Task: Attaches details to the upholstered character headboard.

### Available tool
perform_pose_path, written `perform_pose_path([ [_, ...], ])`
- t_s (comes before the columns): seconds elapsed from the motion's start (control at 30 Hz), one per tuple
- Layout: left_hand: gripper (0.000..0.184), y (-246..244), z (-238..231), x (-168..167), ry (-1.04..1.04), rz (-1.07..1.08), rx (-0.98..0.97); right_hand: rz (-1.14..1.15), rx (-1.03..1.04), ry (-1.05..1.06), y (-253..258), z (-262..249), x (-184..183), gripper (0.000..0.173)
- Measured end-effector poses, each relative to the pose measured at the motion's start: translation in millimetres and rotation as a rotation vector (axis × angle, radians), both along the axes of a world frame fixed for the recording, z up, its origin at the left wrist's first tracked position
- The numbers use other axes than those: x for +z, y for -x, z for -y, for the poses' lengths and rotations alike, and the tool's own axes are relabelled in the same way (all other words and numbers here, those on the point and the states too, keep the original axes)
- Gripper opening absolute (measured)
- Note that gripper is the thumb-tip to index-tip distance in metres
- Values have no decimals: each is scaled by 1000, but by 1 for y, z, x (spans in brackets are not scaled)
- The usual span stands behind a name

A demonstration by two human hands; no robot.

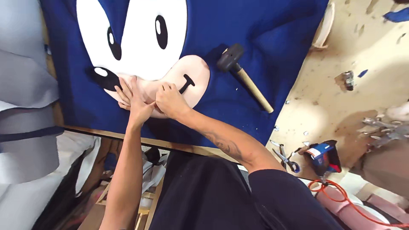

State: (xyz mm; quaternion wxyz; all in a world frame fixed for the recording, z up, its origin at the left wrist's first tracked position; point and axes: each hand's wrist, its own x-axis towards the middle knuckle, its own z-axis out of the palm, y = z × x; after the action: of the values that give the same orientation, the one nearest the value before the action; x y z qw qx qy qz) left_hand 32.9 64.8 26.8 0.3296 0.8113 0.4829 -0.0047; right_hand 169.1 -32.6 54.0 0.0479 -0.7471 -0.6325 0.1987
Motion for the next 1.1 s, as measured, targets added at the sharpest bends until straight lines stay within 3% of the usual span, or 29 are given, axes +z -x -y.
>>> perform_pose_path([
  [0.23,121,1,1,6,8,-3,-14,-49,17,163,-7,-4,20,19],
  [0.33,122,2,3,8,21,-9,8,-55,96,90,-17,1,9,24],
  [0.53,118,1,6,10,-13,-20,0,-76,-2,-26,-12,18,-4,30],
  [0.87,122,-1,3,6,4,-39,2,-231,117,-278,-31,30,-21,22],
  [1.1,121,-2,1,-1,-14,-33,-4,-179,84,-396,-25,39,-34,18],
])
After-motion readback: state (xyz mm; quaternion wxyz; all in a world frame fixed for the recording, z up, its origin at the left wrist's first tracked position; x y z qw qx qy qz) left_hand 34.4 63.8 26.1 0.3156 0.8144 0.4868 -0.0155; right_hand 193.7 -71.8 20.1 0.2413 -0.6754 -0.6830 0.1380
